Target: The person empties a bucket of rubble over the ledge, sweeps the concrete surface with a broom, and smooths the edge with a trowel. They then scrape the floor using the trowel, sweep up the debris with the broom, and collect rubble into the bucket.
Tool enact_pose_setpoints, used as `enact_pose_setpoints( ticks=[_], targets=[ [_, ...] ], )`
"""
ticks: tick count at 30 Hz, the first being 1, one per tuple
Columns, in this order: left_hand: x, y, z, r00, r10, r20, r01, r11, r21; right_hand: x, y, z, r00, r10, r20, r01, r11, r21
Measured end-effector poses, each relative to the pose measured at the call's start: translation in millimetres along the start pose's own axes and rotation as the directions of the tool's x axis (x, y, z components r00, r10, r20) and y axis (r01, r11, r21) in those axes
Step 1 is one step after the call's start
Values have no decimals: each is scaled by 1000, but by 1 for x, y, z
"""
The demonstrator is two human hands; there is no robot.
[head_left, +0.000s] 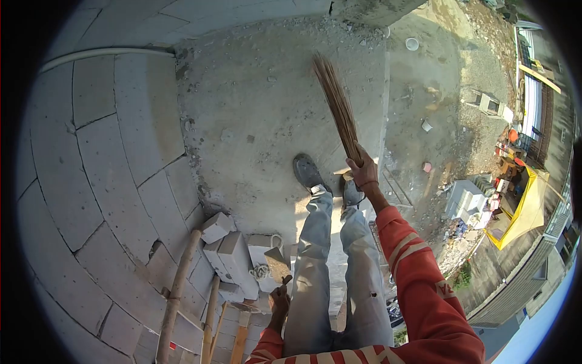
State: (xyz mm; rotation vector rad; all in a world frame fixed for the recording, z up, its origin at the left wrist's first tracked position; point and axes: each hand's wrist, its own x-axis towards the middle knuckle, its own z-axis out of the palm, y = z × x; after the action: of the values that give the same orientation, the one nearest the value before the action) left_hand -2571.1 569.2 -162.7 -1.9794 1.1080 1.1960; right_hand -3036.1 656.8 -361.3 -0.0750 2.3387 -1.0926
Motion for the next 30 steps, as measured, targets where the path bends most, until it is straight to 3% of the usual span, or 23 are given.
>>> enact_pose_setpoints(
  ticks=[2, 3, 4, 5, 7, 9, 11, 13, 15, 17, 21, 22, 25, 27, 28, 30],
  targets=[
    [-16, 40, -6, 1000, 23, 3, -23, 1000, 10, 30, 11, 23, 954, -287, 89, 296, 947, -122],
    [-22, 55, -9, 999, 37, 8, -37, 999, 19, 48, 3, 20, 955, -283, 83, 292, 949, -118],
    [-18, 55, -13, 999, 38, 4, -38, 999, 27, 66, -16, 11, 981, 3, 194, 9, 998, -60],
    [-14, 53, -18, 999, 40, 10, -40, 999, 11, 82, -29, 7, 907, 275, 318, -279, 960, -34],
    [-15, 53, -31, 999, 37, 10, -37, 999, 0, 110, -14, -16, 927, 309, 214, -307, 951, -41],
    [-16, 59, -37, 999, 32, -29, -34, 997, -70, 126, 5, -38, 887, 447, 116, -461, 842, 279],
    [-18, 57, -42, 1000, 2, -28, -5, 994, -106, 130, 22, -59, 875, 482, -36, -396, 759, 517],
    [-14, 56, -48, 999, -17, -31, 12, 989, -150, 119, -3, -74, 875, 471, -112, -391, 824, 411],
    [-13, 53, -49, 1000, 4, -19, -7, 988, -152, 105, -22, -77, 857, 499, -131, -346, 744, 571],
    [-16, 61, -44, 1000, 20, -18, -22, 992, -125, 93, -38, -71, 872, 474, -120, -348, 774, 529],
    [-22, 75, -37, 999, 39, -12, -40, 996, -78, 95, -66, -43, 946, 297, 133, -307, 950, 64],
    [-26, 80, -35, 999, 52, -7, -52, 997, -58, 105, -73, -44, 965, 216, 146, -215, 976, -23],
    [-35, 92, -33, 998, 67, -17, -68, 997, -42, 165, -24, -50, 965, 225, 132, -213, 972, -96],
    [-45, 100, -33, 996, 62, -59, -64, 997, -42, 185, -23, -83, 894, 448, 30, -449, 891, 70],
    [-50, 102, -30, 995, 63, -80, -67, 997, -42, 186, -12, -89, 893, 449, 38, -450, 890, 69],
    [-61, 102, -23, 995, 0, -98, -11, 993, -114, 172, 10, -104, 844, 528, -99, -493, 834, 248]
  ],
)
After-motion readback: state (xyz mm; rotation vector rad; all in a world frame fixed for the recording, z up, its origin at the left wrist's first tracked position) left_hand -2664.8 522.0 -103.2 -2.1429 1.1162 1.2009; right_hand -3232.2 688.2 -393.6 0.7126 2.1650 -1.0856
